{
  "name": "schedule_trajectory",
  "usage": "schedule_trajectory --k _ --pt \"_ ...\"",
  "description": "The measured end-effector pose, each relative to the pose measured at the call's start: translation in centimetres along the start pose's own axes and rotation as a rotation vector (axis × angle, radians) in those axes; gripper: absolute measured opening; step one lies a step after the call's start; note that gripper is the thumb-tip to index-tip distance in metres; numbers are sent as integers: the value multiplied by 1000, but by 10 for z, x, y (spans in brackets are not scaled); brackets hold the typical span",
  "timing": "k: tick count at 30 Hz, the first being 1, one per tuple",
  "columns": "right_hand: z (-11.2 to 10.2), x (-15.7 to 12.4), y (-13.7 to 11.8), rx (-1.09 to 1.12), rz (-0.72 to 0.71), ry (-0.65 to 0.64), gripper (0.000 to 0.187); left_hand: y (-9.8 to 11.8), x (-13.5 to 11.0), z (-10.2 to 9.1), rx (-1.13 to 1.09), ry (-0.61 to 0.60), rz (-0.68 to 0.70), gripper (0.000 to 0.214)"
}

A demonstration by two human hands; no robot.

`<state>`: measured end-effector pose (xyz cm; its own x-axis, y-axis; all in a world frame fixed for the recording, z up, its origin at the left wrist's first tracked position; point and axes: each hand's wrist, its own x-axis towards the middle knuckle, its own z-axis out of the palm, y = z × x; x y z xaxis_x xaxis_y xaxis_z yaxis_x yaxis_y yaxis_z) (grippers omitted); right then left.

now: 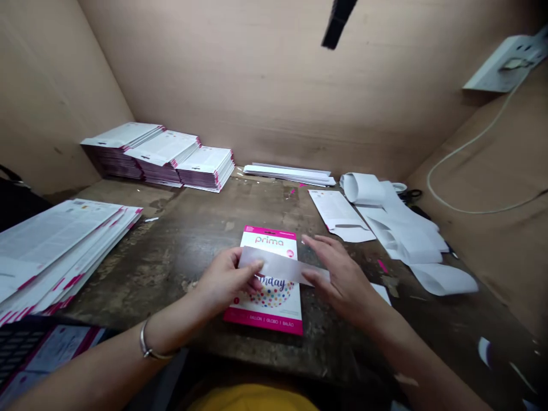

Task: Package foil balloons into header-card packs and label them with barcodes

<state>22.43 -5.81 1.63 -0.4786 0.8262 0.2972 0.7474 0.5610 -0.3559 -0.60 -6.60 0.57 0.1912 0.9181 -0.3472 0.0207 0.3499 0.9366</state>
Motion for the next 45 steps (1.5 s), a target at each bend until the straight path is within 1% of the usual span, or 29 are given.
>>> schedule_trajectory --k 2,3,4,5,6,7,8,9,10,11,12,13,16,21,25,28,33,34,35,36,38,39,40,41,43,45 --pt "3 15 -9 237 46 -84 30 -1 -1 0 79 -18 38 26" --pt "5 22 -13 348 89 -134 23 -1 -2 -3 120 -4 86 26" --pt "7 28 -15 439 144 -167 21 -2 -3 -8 177 43 159 26" --pt "10 32 -16 502 206 -175 21 -3 -4 -13 266 122 261 28" --pt "13 34 -15 534 270 -154 21 -4 -7 -20 393 214 392 29" --pt "15 35 -13 543 330 -123 22 -6 -11 -27 553 291 548 28" --pt "18 36 -11 541 376 -106 23 -9 -16 -34 736 326 715 26" --pt "20 36 -8 537 407 -107 24 -12 -22 -39 920 312 874 24" --pt "22 36 -7 527 421 -123 25 -16 -27 -42 1075 258 1005 23" --pt "24 36 -6 508 421 -149 26 -20 -32 -43 1184 191 1101 23" --pt "25 37 -7 480 410 -177 27 -23 -36 -43 1250 138 1151 23" --pt "27 38 -10 441 393 -205 27 -27 -39 -41 1282 116 1164 23" --pt "31 43 -19 302 363 -247 28 -35 -40 -37 1274 139 1104 22" --pt "36 51 -27 167 343 -249 28 -42 -32 -38 1246 140 1079 25" --pt "39 53 -27 101 347 -276 27 -45 -29 -38 1273 117 1021 30" --pt "42 53 -27 78 351 -293 26 -47 -26 -37 1319 66 971 33" --pt "47 54 -29 13 350 -325 21 -51 -18 -37 1342 -71 860 37" --pt "47 52 -30 -12 342 -316 17 -51 -17 -37 1331 -91 845 36" --pt "47 49 -32 -56 313 -278 12 -51 -16 -37 1318 -107 834 35" --pt "47 45 -34 -116 258 -211 12 -50 -15 -37 1304 -120 826 34" --pt "47 32 -37 -249 96 -50 26 -48 -15 -37 1280 -134 817 33" --pt "48 24 -38 -295 12 2 29 -47 -15 -36 1271 -139 819 33" --pt "50 16 -39 -317 -53 22 28 -45 -15 -36 1264 -141 822 33" --pt "52 7 -39 -314 -89 11 25 -44 -15 -36 1258 -144 824 32" --pt "58 -6 -37 -295 -112 -25 23 -41 -15 -38 1235 -164 817 31" --pt "64 -15 -34 -282 -104 -21 25 -37 -12 -41 1151 -181 767 30"
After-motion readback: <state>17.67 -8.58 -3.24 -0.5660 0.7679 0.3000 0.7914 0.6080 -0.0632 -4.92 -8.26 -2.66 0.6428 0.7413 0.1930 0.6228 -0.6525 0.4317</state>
